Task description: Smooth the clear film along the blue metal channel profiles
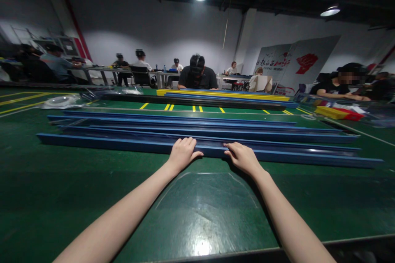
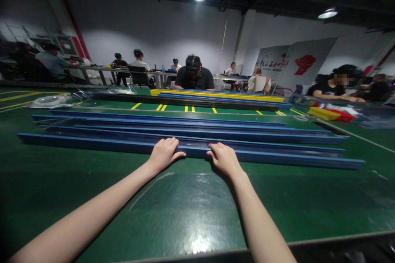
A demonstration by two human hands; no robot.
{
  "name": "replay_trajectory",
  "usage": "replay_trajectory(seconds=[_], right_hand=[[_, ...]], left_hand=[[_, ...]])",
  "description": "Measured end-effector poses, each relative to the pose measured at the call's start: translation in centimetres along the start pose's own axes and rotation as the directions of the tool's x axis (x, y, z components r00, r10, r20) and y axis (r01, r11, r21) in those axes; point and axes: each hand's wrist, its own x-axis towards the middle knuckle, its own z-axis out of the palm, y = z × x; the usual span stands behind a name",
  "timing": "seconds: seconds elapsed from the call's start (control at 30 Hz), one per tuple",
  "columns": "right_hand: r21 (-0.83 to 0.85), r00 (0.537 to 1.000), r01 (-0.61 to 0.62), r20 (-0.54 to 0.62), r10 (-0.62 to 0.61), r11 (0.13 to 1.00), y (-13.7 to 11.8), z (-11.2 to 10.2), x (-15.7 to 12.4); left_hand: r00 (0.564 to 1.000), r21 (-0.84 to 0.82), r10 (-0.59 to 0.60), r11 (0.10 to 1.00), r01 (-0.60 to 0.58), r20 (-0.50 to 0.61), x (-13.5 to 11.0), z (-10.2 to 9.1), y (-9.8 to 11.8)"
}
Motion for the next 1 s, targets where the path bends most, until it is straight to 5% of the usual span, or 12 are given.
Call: replay_trajectory(seconds=[1.0], right_hand=[[-0.011,1.000,0.024,0.007,-0.024,1.000,-0.49,-0.53,0.02]], left_hand=[[1.000,-0.011,0.004,1.000,-0.004,0.011,0.02,-0.33,0.00]])
